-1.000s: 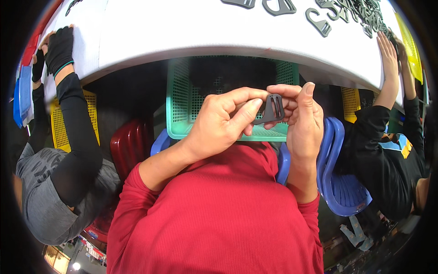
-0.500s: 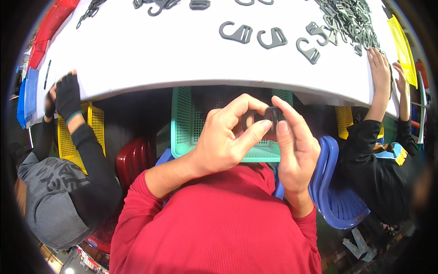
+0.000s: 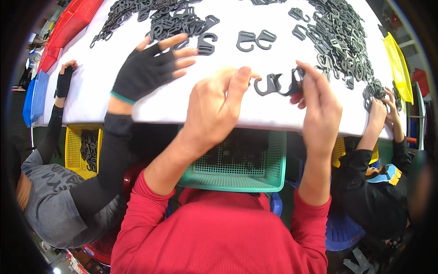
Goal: The person sits at a table and sorts a large pile of black plastic hooks by hand. They pick up individual hooks, orient them, and place them into a green basket positioned under the table. Other people are also sorting hooks at the same table.
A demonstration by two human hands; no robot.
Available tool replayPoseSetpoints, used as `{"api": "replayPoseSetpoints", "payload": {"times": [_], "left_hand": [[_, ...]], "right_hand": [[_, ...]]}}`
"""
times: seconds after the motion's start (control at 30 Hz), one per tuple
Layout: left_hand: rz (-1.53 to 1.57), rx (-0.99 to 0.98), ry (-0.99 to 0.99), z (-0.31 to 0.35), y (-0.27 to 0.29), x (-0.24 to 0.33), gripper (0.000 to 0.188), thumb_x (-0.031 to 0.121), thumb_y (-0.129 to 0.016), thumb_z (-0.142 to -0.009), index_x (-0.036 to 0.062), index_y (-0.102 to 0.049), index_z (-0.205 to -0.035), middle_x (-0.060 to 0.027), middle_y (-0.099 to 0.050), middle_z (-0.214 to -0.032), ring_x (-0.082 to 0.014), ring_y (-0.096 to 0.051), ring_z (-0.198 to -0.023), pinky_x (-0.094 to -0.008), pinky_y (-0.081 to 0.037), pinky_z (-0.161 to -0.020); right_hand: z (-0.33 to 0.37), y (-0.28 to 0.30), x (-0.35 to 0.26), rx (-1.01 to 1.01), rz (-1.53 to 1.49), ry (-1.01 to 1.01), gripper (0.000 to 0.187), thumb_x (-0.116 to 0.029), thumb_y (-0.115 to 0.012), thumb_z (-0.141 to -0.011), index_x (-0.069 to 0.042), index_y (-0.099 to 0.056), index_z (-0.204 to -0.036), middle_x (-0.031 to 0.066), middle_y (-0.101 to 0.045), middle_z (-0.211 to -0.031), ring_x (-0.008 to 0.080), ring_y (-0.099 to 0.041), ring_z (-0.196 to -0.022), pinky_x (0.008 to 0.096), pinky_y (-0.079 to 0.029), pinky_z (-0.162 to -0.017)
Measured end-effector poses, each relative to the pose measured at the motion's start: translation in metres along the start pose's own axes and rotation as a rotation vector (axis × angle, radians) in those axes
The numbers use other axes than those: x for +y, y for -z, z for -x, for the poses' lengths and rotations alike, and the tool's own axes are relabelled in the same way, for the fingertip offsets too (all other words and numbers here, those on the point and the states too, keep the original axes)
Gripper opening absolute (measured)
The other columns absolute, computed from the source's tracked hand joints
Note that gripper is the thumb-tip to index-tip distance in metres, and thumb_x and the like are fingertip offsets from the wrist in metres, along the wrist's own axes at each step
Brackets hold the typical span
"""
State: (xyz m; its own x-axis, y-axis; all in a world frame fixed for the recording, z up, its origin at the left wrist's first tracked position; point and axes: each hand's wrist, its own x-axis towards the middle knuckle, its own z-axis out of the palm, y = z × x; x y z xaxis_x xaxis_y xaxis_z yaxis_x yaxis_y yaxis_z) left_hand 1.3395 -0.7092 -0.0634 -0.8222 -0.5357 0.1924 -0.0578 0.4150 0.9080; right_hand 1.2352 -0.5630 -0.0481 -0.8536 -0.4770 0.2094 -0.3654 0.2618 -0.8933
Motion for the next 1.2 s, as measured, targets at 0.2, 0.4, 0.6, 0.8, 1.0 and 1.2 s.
{"api": "replayPoseSetpoints", "payload": {"times": [0.2,0.4,0.6,0.8,1.0,1.2], "left_hand": [[-0.452,0.076,-0.18,-0.051,0.0,-0.012,0.029,0.017,-0.063,-0.09,0.0041,-0.066,-0.116,-0.0121,-0.07,-0.1,-0.0231,-0.065,-0.089,-0.0328,-0.05,-0.08],[-0.69,0.036,-0.304,-0.083,-0.011,-0.035,0.037,0.025,-0.069,-0.084,0.0032,-0.067,-0.114,-0.0088,-0.065,-0.119,-0.0273,-0.058,-0.108,-0.0374,-0.048,-0.092],[-0.785,-0.112,-0.264,-0.093,-0.012,-0.04,0.04,0.026,-0.072,-0.081,0.0027,-0.065,-0.113,-0.0078,-0.066,-0.114,-0.027,-0.058,-0.105,-0.0383,-0.049,-0.088],[-0.882,-0.008,-0.51,-0.086,-0.016,-0.047,0.025,0.026,-0.069,-0.084,0.0041,-0.066,-0.097,-0.0056,-0.067,-0.097,-0.0238,-0.06,-0.096,-0.0366,-0.05,-0.078],[-0.539,-0.048,-0.132,-0.087,-0.007,-0.029,0.026,0.024,-0.061,-0.093,-0.0008,-0.068,-0.096,-0.0108,-0.069,-0.086,-0.0228,-0.064,-0.078,-0.0331,-0.051,-0.069],[-0.531,0.041,-0.171,-0.085,0.008,-0.045,0.029,0.027,-0.057,-0.096,0.0011,-0.07,-0.095,-0.0067,-0.062,-0.063,-0.0108,-0.049,-0.052,-0.0273,-0.042,-0.054]], "right_hand": [[-0.068,0.005,0.036,-0.124,0.526,0.18,0.02,-0.017,-0.06,-0.093,-0.008,-0.072,-0.106,0.0099,-0.066,-0.085,0.0243,-0.062,-0.083,0.0351,-0.048,-0.073],[-0.116,-0.005,0.049,-0.195,0.553,0.336,0.025,-0.015,-0.066,-0.087,-0.007,-0.07,-0.11,0.0092,-0.065,-0.098,0.026,-0.061,-0.092,0.0364,-0.048,-0.084],[-0.129,-0.028,0.057,-0.305,0.673,0.369,0.034,-0.023,-0.073,-0.081,-0.007,-0.069,-0.111,0.0109,-0.063,-0.113,0.0292,-0.058,-0.108,0.0385,-0.047,-0.092],[-0.125,-0.015,0.044,-0.216,0.329,0.154,0.021,-0.008,-0.073,-0.078,0.0,-0.064,-0.095,0.0132,-0.068,-0.086,0.0254,-0.064,-0.078,0.0365,-0.051,-0.074],[-0.099,-0.003,0.046,-0.304,0.445,0.299,0.023,0.006,-0.062,-0.077,-0.002,-0.064,-0.099,0.0114,-0.061,-0.105,0.0311,-0.059,-0.095,0.0411,-0.048,-0.084],[-0.058,0.011,0.058,-0.126,0.678,0.513,0.034,0.009,-0.06,-0.075,-0.005,-0.068,-0.105,0.0077,-0.062,-0.111,0.0306,-0.055,-0.107,0.0407,-0.044,-0.09]]}}
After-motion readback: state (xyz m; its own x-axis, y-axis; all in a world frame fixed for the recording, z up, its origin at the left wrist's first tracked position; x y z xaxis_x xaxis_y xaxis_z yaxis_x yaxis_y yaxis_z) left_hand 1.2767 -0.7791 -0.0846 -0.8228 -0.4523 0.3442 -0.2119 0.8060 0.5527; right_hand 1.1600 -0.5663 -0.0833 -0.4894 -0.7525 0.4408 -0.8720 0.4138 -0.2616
